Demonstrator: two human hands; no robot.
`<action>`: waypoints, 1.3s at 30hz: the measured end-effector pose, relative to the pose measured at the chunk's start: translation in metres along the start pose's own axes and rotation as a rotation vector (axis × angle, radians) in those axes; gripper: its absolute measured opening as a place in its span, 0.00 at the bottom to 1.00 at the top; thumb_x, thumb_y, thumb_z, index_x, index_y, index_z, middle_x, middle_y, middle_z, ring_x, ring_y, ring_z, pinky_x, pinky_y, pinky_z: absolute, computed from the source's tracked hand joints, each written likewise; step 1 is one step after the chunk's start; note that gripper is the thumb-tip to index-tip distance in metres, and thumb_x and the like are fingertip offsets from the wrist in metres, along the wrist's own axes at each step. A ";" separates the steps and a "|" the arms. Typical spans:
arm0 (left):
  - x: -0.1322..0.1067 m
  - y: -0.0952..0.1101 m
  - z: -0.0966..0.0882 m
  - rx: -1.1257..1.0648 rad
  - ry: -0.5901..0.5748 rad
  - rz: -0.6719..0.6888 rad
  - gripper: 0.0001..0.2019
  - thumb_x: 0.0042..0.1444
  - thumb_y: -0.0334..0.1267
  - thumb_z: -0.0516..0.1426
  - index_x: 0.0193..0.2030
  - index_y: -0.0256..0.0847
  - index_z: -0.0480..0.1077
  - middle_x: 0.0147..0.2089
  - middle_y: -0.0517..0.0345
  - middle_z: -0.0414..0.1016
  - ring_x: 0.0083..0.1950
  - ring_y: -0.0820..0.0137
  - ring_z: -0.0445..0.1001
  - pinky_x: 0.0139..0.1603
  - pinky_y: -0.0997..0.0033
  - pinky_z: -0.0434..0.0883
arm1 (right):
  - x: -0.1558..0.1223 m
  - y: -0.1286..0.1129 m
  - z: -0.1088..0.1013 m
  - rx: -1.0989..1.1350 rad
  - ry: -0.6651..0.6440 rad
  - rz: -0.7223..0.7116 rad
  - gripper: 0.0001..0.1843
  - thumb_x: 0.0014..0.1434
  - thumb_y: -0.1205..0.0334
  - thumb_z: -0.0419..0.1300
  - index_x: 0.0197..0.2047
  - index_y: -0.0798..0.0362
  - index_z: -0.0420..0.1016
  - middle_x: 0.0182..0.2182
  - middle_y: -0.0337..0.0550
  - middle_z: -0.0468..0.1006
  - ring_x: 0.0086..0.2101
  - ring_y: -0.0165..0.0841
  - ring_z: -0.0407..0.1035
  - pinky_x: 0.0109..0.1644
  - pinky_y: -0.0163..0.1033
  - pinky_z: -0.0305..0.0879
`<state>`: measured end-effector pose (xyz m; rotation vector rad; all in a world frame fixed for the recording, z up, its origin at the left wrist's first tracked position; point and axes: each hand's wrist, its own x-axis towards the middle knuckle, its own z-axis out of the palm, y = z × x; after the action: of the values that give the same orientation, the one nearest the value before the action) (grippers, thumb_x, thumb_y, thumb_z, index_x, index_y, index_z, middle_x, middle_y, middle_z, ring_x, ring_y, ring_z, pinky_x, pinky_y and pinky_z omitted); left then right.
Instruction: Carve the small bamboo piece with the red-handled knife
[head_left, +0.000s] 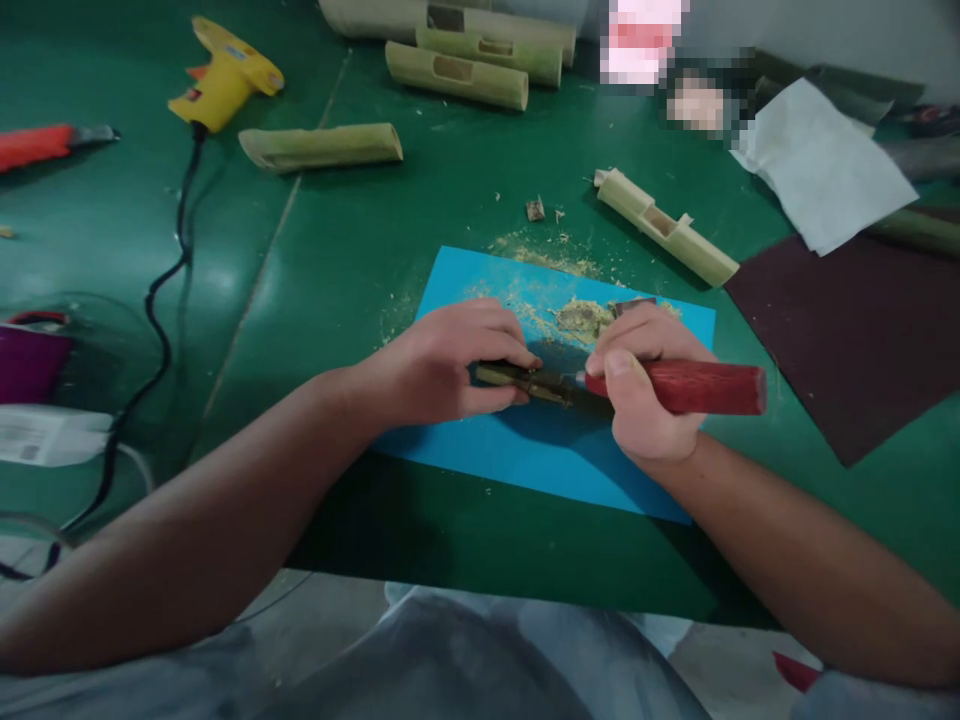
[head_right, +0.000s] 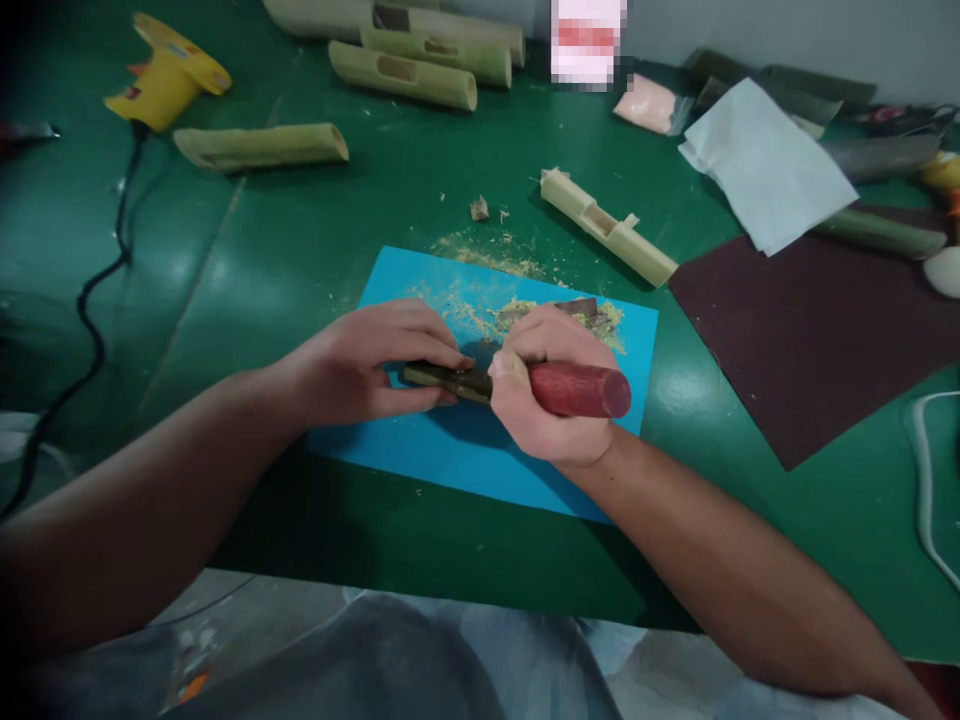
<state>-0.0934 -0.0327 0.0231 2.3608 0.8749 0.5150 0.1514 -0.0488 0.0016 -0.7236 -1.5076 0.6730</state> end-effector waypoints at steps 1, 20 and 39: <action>0.000 0.000 0.000 0.000 -0.001 0.001 0.06 0.70 0.41 0.63 0.49 0.45 0.81 0.48 0.50 0.86 0.51 0.62 0.83 0.56 0.62 0.75 | -0.001 0.000 0.001 0.011 0.007 0.005 0.16 0.72 0.53 0.65 0.31 0.43 0.76 0.27 0.36 0.79 0.27 0.35 0.74 0.33 0.48 0.76; 0.000 0.001 -0.001 0.019 -0.028 -0.014 0.06 0.71 0.41 0.63 0.47 0.43 0.81 0.46 0.50 0.85 0.50 0.62 0.81 0.56 0.62 0.74 | 0.010 -0.003 0.009 0.117 -0.094 0.027 0.10 0.66 0.67 0.67 0.32 0.44 0.81 0.30 0.37 0.84 0.30 0.33 0.79 0.38 0.41 0.80; -0.001 0.003 -0.002 -0.001 -0.027 -0.019 0.06 0.71 0.39 0.62 0.48 0.42 0.81 0.47 0.49 0.85 0.50 0.61 0.82 0.56 0.61 0.74 | 0.014 -0.008 0.002 0.003 -0.213 -0.060 0.10 0.65 0.68 0.65 0.33 0.44 0.76 0.26 0.34 0.80 0.28 0.31 0.75 0.32 0.41 0.73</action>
<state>-0.0942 -0.0349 0.0267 2.3506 0.8836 0.4754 0.1490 -0.0431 0.0169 -0.6162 -1.7160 0.7240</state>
